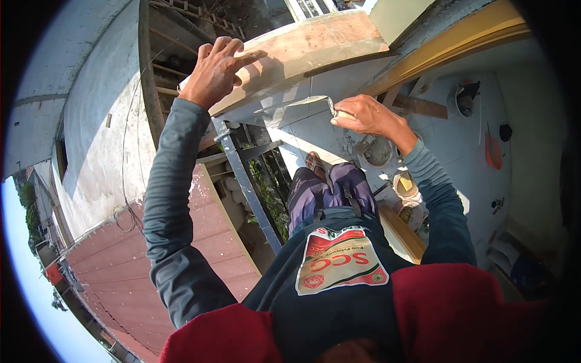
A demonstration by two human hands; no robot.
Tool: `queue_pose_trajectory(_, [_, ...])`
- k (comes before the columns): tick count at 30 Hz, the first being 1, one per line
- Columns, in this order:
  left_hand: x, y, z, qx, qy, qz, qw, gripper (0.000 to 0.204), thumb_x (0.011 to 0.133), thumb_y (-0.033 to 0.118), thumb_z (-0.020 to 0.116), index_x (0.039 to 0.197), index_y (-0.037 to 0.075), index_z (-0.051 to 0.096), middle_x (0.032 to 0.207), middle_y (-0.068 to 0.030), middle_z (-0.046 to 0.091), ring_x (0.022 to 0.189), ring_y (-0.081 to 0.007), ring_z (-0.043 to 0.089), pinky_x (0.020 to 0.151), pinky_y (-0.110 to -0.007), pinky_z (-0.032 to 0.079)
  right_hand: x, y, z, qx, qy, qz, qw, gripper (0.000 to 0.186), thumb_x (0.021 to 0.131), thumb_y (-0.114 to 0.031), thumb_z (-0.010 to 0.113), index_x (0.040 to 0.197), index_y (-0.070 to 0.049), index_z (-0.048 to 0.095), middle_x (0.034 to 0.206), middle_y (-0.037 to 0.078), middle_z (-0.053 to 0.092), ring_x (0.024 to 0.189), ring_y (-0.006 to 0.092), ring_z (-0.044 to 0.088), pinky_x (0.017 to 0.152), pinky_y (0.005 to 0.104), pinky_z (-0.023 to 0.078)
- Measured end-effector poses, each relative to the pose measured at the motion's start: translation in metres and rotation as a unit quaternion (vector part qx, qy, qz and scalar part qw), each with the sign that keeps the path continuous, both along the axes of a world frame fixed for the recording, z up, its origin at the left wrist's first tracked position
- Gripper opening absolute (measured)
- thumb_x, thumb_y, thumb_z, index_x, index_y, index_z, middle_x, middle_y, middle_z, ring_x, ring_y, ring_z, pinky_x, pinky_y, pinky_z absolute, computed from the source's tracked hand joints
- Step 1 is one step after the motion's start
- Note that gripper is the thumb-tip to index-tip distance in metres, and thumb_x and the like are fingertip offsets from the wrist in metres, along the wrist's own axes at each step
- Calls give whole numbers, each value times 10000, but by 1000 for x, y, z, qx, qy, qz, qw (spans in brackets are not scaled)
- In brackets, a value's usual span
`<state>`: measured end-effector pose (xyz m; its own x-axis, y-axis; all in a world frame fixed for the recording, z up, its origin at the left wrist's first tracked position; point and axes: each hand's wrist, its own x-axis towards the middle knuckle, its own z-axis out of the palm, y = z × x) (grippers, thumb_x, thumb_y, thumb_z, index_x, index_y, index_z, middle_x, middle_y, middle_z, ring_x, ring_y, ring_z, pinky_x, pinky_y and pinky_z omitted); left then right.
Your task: The person applies mortar to the side of a window frame using a trowel and a hawk, then uses a wooden board to level and shape the mortar along the corner.
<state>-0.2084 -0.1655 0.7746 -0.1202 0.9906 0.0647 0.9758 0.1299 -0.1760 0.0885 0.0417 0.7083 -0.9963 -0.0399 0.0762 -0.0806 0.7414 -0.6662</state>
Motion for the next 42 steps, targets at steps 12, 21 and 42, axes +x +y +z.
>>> queue_pose_trajectory(12, [17, 42, 11, -103, -36, -54, 993, 1077, 449, 57, 863, 1436, 347, 544, 1291, -61, 507, 1238, -264, 464, 943, -461, 359, 2, 49, 23, -77, 34, -33, 996, 394, 928, -308, 676, 773, 40, 575, 659, 209, 553, 628, 409, 547, 624, 458, 457])
queue_pose_trajectory(21, [27, 39, 24, -127, 17, -33, 991, 1041, 552, 165, 909, 1464, 437, 488, 1304, -29, 540, 1236, -263, 481, 958, -477, 357, 197, 45, -49, -190, -20, -230, 954, 321, 859, -275, 730, 852, 39, 665, 655, 162, 578, 576, 227, 535, 598, 364, 463])
queue_pose_trajectory(42, [268, 129, 2, 207, -171, 146, 952, 538, 666, 3, 649, 1166, 179, 744, 1095, -87, 589, 1130, -317, 519, 858, -407, 457, 246, 16, 39, 130, 364, -78, 919, 76, 832, -77, 743, 804, -59, 675, 749, 102, 613, 646, 274, 612, 521, 374, 479])
